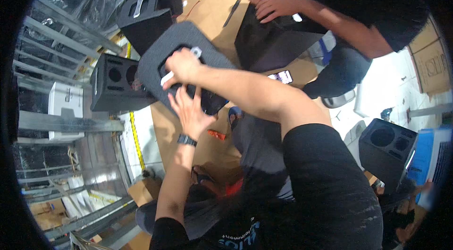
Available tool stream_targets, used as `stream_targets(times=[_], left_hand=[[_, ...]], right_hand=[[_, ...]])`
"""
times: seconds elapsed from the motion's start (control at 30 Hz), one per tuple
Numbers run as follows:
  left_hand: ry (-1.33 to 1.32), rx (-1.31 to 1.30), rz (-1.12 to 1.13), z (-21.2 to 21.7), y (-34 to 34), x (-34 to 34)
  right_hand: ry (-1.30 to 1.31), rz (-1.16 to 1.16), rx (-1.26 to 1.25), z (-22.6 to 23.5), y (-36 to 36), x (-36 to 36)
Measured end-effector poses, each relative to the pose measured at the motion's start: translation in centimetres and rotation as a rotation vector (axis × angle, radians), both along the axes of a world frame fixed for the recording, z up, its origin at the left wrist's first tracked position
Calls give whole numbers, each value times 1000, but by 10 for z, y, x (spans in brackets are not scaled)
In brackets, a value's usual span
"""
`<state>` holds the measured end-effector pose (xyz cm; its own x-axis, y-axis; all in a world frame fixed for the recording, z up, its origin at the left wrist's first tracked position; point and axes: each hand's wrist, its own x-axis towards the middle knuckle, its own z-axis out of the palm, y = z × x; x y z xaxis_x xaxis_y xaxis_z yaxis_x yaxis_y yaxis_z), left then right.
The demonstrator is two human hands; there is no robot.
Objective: The person sits on the floor and assembles an electronic device by inserting a circuit board into a black foam-lined enclosure, connecting wires, and securing the unit. They then place the assembled device into a cardboard box.
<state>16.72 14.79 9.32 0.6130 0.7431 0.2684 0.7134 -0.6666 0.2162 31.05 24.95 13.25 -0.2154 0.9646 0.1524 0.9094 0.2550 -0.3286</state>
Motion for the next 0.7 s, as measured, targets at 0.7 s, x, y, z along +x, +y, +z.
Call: stream_targets(times=[0.7], left_hand=[[-21, -31, -44, 4, 88, 47]], right_hand=[[166, -742, -32, 14, 43, 105]])
